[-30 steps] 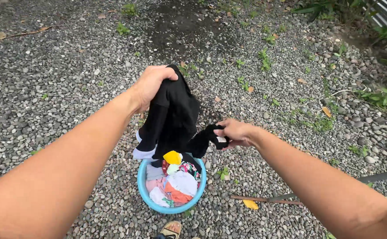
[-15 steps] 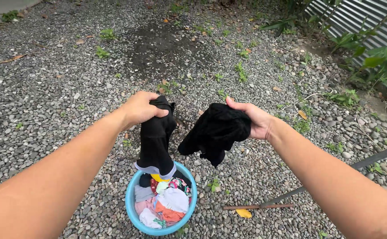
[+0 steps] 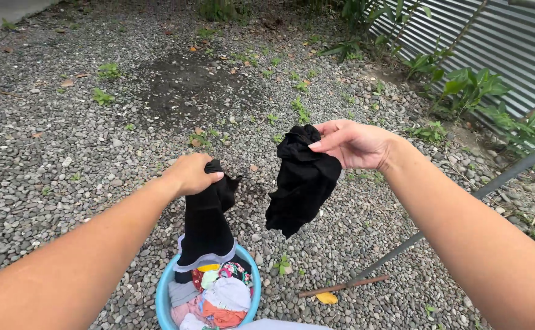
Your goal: The person is hanging washed clothes from a bucket onto a drying rack with hangers and clips.
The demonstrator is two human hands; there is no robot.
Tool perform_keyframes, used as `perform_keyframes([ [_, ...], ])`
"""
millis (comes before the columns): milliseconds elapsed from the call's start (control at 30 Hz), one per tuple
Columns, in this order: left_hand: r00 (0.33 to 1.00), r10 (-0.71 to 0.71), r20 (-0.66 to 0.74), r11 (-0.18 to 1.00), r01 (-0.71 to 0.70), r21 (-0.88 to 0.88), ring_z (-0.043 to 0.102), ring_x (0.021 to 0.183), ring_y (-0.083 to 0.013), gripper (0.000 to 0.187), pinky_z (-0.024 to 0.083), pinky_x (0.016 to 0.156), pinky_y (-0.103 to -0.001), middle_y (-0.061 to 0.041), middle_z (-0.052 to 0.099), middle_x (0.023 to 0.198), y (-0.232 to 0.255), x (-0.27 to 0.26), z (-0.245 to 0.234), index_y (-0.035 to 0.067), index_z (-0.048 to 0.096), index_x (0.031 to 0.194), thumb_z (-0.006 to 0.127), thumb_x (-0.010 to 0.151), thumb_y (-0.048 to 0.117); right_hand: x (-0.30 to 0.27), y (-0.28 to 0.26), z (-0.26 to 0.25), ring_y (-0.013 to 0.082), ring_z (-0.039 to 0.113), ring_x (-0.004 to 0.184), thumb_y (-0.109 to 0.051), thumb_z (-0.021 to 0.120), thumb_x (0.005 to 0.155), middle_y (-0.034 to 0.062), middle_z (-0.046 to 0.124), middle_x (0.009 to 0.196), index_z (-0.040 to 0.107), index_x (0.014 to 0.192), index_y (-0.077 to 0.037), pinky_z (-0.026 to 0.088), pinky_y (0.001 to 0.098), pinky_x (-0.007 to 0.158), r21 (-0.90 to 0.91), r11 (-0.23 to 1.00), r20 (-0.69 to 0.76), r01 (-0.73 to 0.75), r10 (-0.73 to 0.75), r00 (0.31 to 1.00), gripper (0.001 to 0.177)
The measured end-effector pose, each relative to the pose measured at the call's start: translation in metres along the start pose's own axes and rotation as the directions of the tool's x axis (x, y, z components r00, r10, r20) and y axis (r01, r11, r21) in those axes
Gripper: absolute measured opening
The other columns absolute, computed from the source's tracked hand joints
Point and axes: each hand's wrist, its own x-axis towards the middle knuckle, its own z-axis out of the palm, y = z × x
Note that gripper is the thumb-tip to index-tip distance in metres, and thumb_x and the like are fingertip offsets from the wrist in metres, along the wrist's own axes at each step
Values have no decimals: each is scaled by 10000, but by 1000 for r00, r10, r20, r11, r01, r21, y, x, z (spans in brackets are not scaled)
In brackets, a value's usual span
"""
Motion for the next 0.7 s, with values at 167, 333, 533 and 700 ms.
perform_keyframes([
  [167, 993, -104, 55, 993, 100, 58, 628, 1240, -349, 570, 506, 1049, -468, -134, 679, 1305, 13, -10, 12, 168, 646, 1342, 704, 883, 501, 8, 15, -16, 162, 736, 884, -50, 666, 947, 108, 727, 1051, 614, 1150, 46, 622, 315, 825, -80, 997, -256, -9, -12, 967, 230],
  [333, 980, -181, 76, 982, 176, 69, 640, 1232, -351, 603, 516, 1040, -480, -132, 681, 1318, 25, -1, 14, 207, 624, 1393, 698, 891, 534, -5, 26, 2, 130, 694, 770, -211, 718, 990, 57, 706, 971, 637, 1057, -6, 602, 312, 720, -114, 993, -470, -14, -42, 882, 230],
  [533, 951, -138, 278, 974, 79, 213, 719, 1161, -331, 747, 549, 1013, -442, -149, 740, 1258, 33, 31, 29, 71, 729, 1275, 692, 802, 647, -28, 45, 25, 134, 678, 767, -319, 718, 937, 34, 725, 931, 691, 1031, -59, 572, 323, 691, -157, 977, -634, -142, 10, 773, 278],
  [700, 724, 401, 562, 911, -247, -331, 636, 1273, -285, 1177, 486, 1077, -391, -172, 617, 1405, 129, -12, 16, 57, 371, 1498, 929, 562, 503, -38, 62, 16, 250, 708, 1003, -252, 665, 968, 127, 719, 1098, 632, 1124, -5, 593, 475, 912, 292, 951, -573, 98, 92, 814, 295],
])
